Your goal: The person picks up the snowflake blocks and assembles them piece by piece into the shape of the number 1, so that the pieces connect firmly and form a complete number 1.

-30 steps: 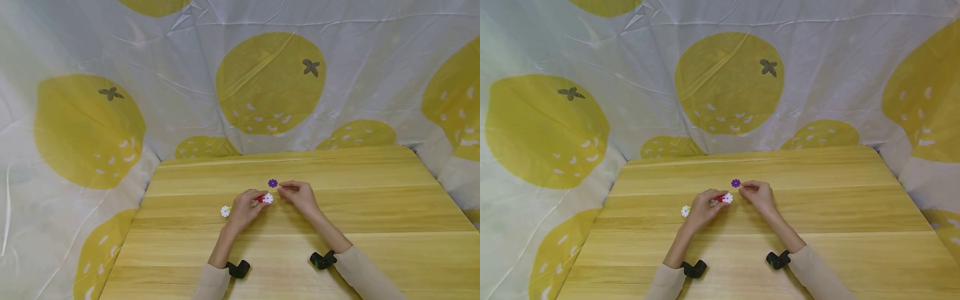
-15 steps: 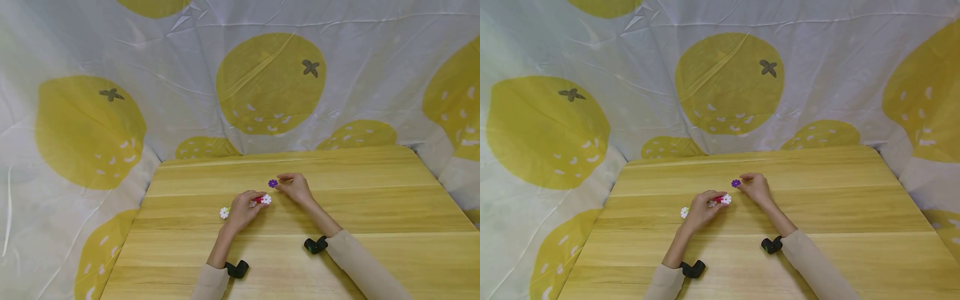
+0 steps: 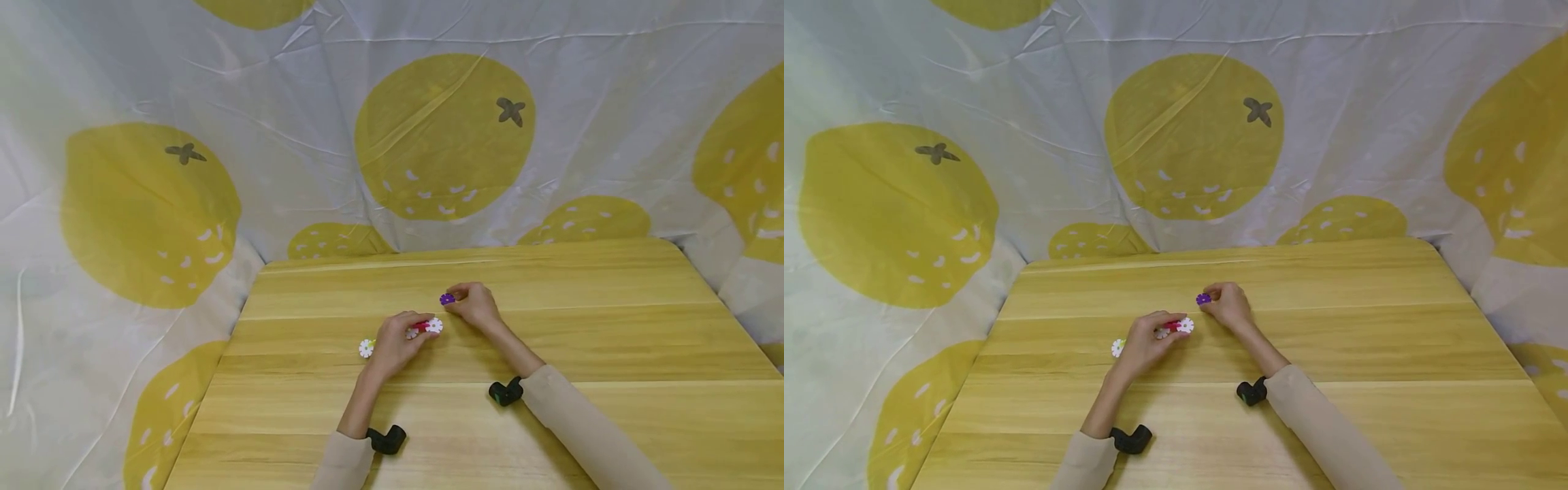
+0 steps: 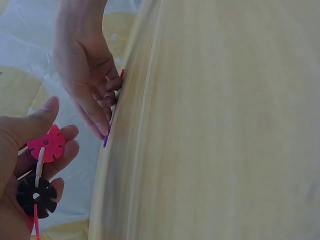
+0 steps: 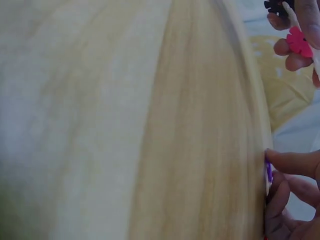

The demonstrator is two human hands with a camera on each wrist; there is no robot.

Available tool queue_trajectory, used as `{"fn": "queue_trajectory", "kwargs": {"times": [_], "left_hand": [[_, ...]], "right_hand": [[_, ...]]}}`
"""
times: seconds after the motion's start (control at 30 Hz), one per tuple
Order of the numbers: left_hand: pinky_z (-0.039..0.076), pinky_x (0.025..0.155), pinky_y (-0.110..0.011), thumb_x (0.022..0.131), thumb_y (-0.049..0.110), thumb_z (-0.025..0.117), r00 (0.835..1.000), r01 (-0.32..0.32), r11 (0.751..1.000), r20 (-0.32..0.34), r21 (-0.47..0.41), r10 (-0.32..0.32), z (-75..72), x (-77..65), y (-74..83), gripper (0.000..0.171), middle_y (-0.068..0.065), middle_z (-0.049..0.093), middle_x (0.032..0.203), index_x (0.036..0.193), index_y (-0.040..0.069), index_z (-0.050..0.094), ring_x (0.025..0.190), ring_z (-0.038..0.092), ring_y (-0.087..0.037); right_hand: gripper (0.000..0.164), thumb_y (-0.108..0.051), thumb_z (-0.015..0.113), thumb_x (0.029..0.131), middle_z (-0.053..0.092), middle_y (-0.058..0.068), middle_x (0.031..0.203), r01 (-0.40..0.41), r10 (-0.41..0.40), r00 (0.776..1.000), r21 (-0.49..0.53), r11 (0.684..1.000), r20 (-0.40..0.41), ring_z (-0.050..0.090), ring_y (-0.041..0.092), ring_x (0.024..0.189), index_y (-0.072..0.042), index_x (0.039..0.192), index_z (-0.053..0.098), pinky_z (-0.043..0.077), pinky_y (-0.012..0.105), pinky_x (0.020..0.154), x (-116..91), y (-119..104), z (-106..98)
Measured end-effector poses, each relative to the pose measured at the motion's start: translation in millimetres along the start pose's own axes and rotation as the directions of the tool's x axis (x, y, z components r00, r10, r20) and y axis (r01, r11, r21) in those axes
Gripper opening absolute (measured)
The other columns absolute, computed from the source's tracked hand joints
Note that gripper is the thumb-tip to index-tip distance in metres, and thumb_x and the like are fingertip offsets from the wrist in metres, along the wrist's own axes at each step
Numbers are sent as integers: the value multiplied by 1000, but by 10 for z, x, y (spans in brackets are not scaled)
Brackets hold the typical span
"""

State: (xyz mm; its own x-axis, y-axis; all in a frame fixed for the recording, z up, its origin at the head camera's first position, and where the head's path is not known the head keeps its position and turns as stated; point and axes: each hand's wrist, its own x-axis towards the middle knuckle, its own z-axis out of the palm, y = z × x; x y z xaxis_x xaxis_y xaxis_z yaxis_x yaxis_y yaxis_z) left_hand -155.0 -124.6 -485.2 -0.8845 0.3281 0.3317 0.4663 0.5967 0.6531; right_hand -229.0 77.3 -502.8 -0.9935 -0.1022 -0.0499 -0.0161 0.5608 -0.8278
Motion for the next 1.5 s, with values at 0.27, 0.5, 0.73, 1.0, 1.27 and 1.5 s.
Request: {"fn": "queue_trajectory", "kwargs": {"times": [0.27, 0.5, 0.73, 1.0, 1.27, 1.5], "left_hand": [[59, 80, -30, 89, 18, 81, 1000, 7, 1000, 15, -26, -6, -14, -6, 8, 29, -7, 79, 100, 115, 5, 78, 91, 73, -18], [60, 82, -33, 89, 17, 81, 1000, 12, 999, 10, -32, -12, -26, -13, 12, 28, -8, 80, 102, 114, 4, 79, 93, 74, -19], [60, 81, -32, 90, 17, 81, 1000, 24, 999, 21, -48, -23, -15, -14, 20, 28, -8, 79, 102, 114, 4, 79, 94, 74, -20], [56, 78, -25, 90, 17, 81, 998, 39, 998, 41, -51, -37, -7, -9, 26, 28, -7, 79, 104, 115, 6, 79, 92, 72, -16], [57, 78, -26, 92, 17, 79, 998, 22, 999, 60, -48, -19, 6, -7, 20, 27, -7, 79, 106, 116, 5, 79, 94, 73, -17], [58, 78, -28, 91, 15, 80, 998, 3, 998, 68, -64, 1, 4, 7, 24, 24, -7, 79, 101, 113, 4, 79, 91, 73, -17]], "right_hand": [[28, -11, 87, 82, 76, 16, 102, 10, -8, 1000, -92, 996, 18, 70, 30, 98, -2, 105, 75, 54, 45, 87, -74, -23, -37], [19, -4, 81, 87, 75, 13, 84, 37, -37, 992, 7, 999, 122, 69, 18, 72, -1, 102, 69, 53, 27, 66, -164, -16, -122], [21, 5, 70, 93, 71, 21, 89, -43, -26, 975, 301, 953, 223, 76, 26, 76, 10, 113, 68, 64, 32, 70, -323, 21, -228], [23, -1, 73, 94, 74, 24, 98, -19, -94, 964, 415, 910, 250, 77, 35, 89, 9, 115, 70, 64, 41, 80, -516, 25, -352], [24, -8, 77, 93, 76, 20, 101, 61, -141, 969, 352, 934, 205, 76, 23, 88, 2, 114, 74, 63, 41, 82, -636, 26, -355], [21, -6, 78, 92, 77, 19, 100, 85, -143, 978, 342, 936, 150, 77, 28, 89, 0, 112, 76, 63, 41, 80, -681, 23, -330]]}}
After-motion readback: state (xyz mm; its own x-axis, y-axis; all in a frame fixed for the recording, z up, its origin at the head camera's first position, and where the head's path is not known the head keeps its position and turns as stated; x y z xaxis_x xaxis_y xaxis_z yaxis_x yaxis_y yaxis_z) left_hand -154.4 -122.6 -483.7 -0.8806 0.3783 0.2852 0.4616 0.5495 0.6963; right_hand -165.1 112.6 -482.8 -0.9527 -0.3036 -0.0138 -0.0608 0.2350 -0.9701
